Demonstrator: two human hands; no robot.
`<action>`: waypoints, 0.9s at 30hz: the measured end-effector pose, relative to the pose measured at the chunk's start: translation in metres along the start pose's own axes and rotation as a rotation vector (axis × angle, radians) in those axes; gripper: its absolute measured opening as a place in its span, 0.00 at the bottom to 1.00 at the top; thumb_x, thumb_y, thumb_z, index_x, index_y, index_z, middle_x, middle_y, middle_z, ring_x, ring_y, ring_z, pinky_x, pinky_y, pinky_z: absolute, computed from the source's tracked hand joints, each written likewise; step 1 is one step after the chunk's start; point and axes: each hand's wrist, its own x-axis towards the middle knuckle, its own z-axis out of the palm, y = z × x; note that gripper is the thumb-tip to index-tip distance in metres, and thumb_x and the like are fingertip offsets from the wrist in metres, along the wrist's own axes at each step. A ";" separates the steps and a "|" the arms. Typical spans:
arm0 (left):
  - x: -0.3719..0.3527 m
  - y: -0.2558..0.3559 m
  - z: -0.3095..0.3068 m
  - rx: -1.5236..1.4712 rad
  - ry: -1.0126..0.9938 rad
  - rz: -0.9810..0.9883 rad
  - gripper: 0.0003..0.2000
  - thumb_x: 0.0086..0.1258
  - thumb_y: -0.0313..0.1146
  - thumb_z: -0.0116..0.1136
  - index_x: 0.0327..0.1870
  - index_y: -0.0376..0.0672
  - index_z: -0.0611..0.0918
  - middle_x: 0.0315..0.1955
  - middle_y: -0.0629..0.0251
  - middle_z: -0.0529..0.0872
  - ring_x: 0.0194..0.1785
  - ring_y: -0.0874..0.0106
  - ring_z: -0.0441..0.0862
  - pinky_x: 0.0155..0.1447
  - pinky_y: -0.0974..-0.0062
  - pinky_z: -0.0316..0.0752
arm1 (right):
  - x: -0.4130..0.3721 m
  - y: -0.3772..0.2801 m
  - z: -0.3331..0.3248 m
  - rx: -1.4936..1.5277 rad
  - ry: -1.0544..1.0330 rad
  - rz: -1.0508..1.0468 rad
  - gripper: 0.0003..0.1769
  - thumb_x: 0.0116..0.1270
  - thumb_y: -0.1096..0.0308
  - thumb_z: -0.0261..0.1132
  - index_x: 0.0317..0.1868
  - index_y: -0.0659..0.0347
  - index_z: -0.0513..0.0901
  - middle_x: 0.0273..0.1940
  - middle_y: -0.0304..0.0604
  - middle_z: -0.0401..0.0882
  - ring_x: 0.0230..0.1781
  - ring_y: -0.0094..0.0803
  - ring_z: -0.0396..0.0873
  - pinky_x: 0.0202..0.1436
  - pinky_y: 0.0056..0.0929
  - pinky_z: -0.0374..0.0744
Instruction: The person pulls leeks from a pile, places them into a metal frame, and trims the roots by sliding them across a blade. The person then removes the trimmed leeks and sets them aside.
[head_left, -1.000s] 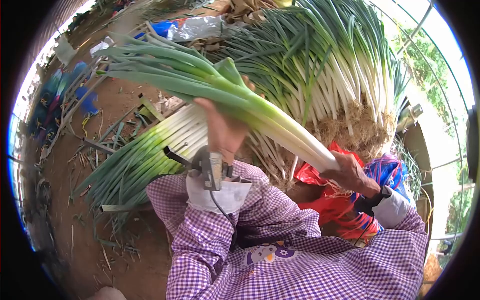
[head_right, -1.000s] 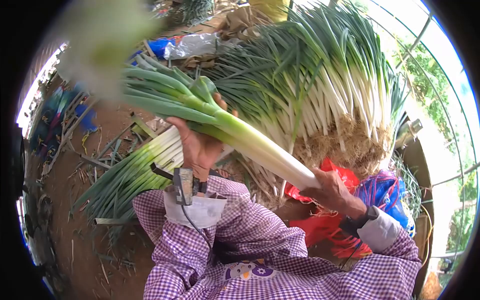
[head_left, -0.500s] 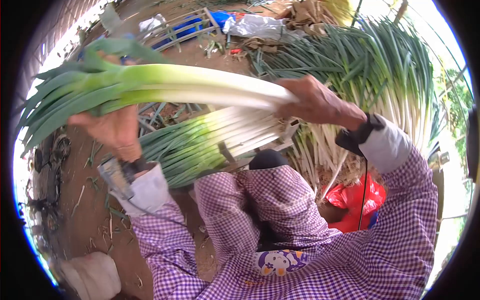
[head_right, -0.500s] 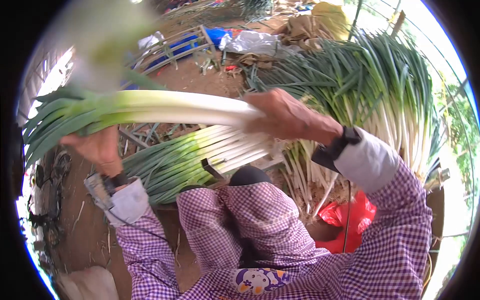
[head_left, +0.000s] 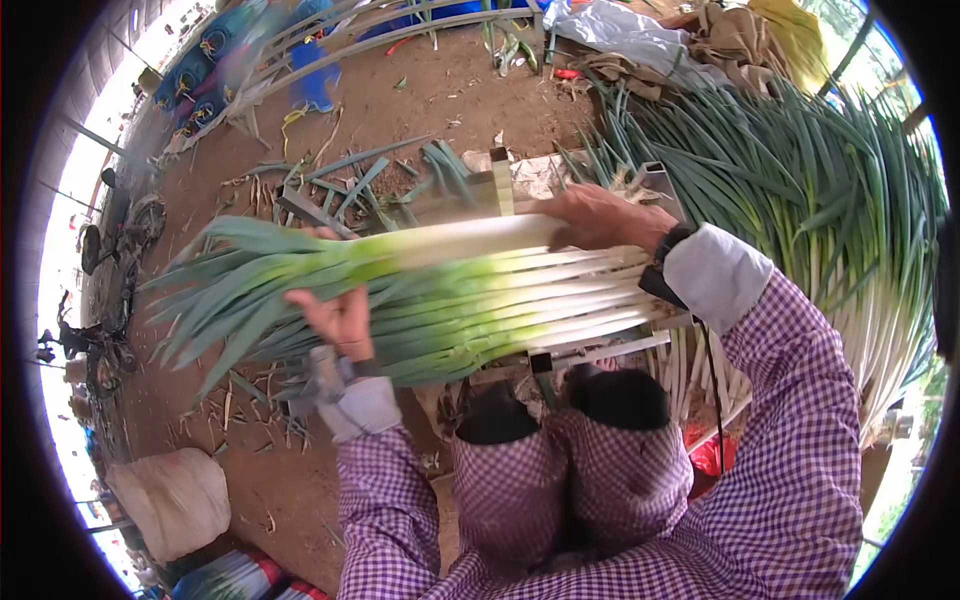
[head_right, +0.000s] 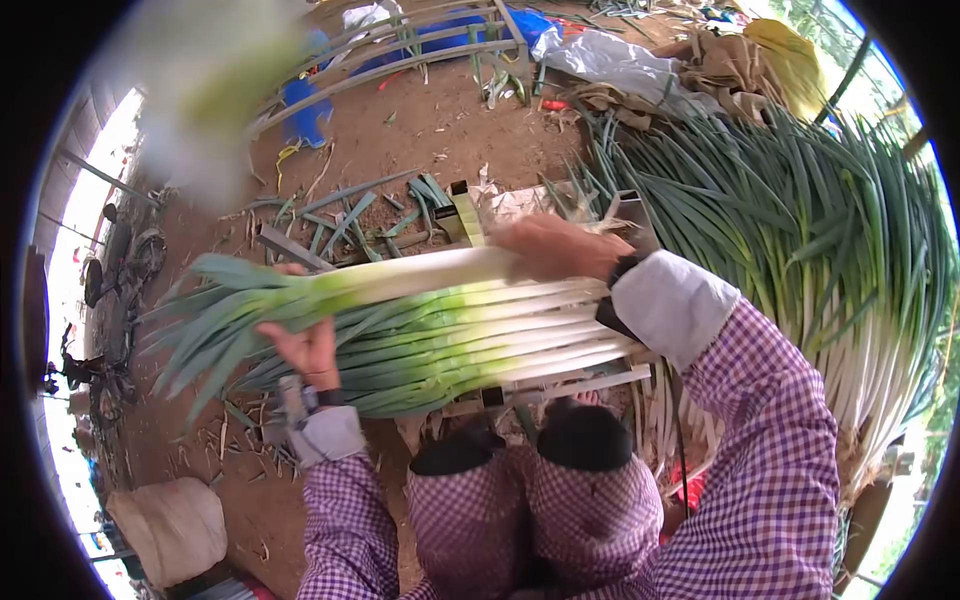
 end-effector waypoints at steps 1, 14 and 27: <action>0.002 -0.021 -0.025 -0.040 0.054 -0.040 0.49 0.56 0.47 0.80 0.80 0.48 0.68 0.76 0.64 0.72 0.80 0.59 0.65 0.85 0.43 0.54 | -0.006 0.022 0.011 -0.005 -0.017 0.050 0.24 0.60 0.64 0.77 0.57 0.56 0.87 0.43 0.54 0.89 0.45 0.53 0.88 0.51 0.47 0.83; 0.010 -0.120 -0.102 -0.071 0.555 -0.446 0.39 0.65 0.49 0.74 0.75 0.42 0.71 0.74 0.59 0.76 0.79 0.55 0.66 0.83 0.42 0.60 | -0.017 0.139 0.054 -0.099 -0.005 0.357 0.20 0.61 0.67 0.77 0.54 0.56 0.88 0.40 0.57 0.89 0.46 0.57 0.87 0.52 0.52 0.82; 0.017 -0.088 -0.055 0.338 0.811 -0.818 0.31 0.77 0.45 0.65 0.68 0.29 0.71 0.67 0.37 0.76 0.70 0.45 0.77 0.72 0.52 0.81 | -0.028 0.158 0.063 -0.167 0.087 0.342 0.18 0.61 0.71 0.75 0.52 0.56 0.87 0.39 0.57 0.89 0.43 0.57 0.87 0.49 0.52 0.83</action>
